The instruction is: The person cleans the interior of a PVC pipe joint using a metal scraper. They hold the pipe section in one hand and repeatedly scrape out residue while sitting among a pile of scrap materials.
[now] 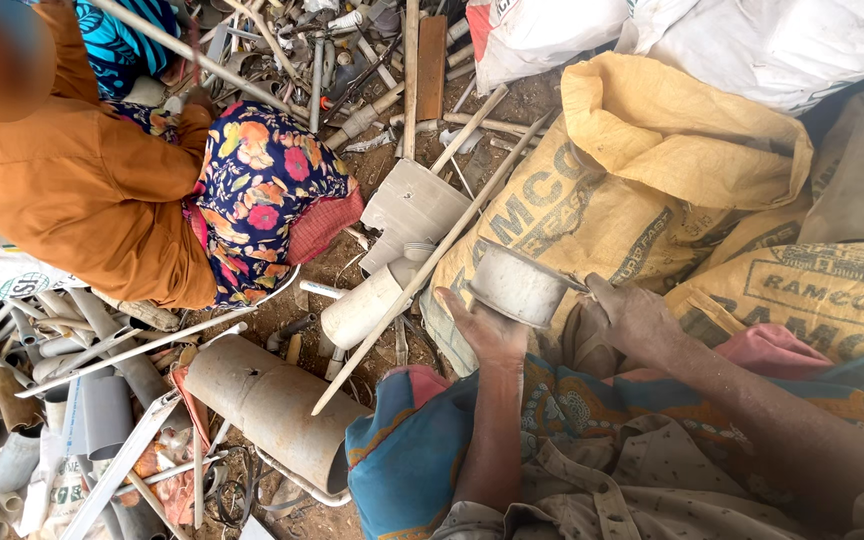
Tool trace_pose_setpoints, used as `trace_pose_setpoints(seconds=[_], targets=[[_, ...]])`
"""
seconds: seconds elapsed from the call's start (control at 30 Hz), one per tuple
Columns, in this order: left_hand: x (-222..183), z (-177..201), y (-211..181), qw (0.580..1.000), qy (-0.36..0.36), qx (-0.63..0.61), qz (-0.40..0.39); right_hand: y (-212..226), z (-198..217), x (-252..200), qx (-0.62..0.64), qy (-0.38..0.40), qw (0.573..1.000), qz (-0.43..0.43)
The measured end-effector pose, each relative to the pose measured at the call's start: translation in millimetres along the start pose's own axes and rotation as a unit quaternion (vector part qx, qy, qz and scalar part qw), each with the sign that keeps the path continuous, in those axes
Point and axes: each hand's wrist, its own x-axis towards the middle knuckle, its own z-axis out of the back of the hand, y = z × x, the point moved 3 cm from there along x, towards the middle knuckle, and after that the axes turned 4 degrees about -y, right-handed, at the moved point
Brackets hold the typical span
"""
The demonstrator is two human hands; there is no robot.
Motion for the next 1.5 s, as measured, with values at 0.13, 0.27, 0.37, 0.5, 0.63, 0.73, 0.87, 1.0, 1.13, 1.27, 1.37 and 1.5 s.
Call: trace_pose_setpoints(seconds=[0.13, 0.27, 0.37, 0.5, 0.63, 0.73, 0.87, 1.0, 1.13, 1.27, 1.37, 1.5], targets=[[3, -3, -1, 1.000, -0.018, -0.012, -0.001, 18, -23, -10, -0.033, 0.059, 0.996, 0.060], [-6, -7, -1, 0.998, 0.055, 0.008, 0.007, 11, -10, -10, -0.005, -0.027, 0.997, 0.068], [-7, -14, 2, 0.996, 0.069, 0.053, -0.020, 4, 4, -2, -0.016, -0.049, 0.998, 0.034], [-4, -11, 9, 0.990, 0.051, 0.115, -0.069, 26, 1, -16, 0.036, -0.137, 0.980, 0.140], [11, 16, 22, 0.989, 0.113, 0.086, -0.044, 7, 6, 0, 0.021, -0.057, 0.998, 0.014], [19, 34, 28, 0.990, 0.118, 0.078, -0.028, 5, 1, -4, 0.002, -0.008, 1.000, -0.022], [18, 29, 27, 0.994, 0.099, 0.054, -0.009, 25, -5, -18, 0.012, -0.212, 0.964, 0.161], [4, 12, 31, 0.988, 0.105, 0.101, -0.042, -5, 3, -1, 0.018, -0.077, 0.997, 0.012], [-5, -16, 20, 0.984, 0.080, 0.135, -0.086, 9, -3, -6, 0.000, -0.074, 0.996, 0.046], [-3, -2, 13, 0.979, -0.054, 0.180, -0.080, 12, -3, -8, 0.017, -0.138, 0.988, 0.074], [1, 14, 21, 0.958, -0.076, 0.261, -0.094, -8, 2, 0, 0.013, -0.066, 0.997, -0.027], [-5, 2, 14, 0.964, -0.044, 0.246, -0.095, -4, 3, 0, 0.013, -0.089, 0.996, -0.004]])
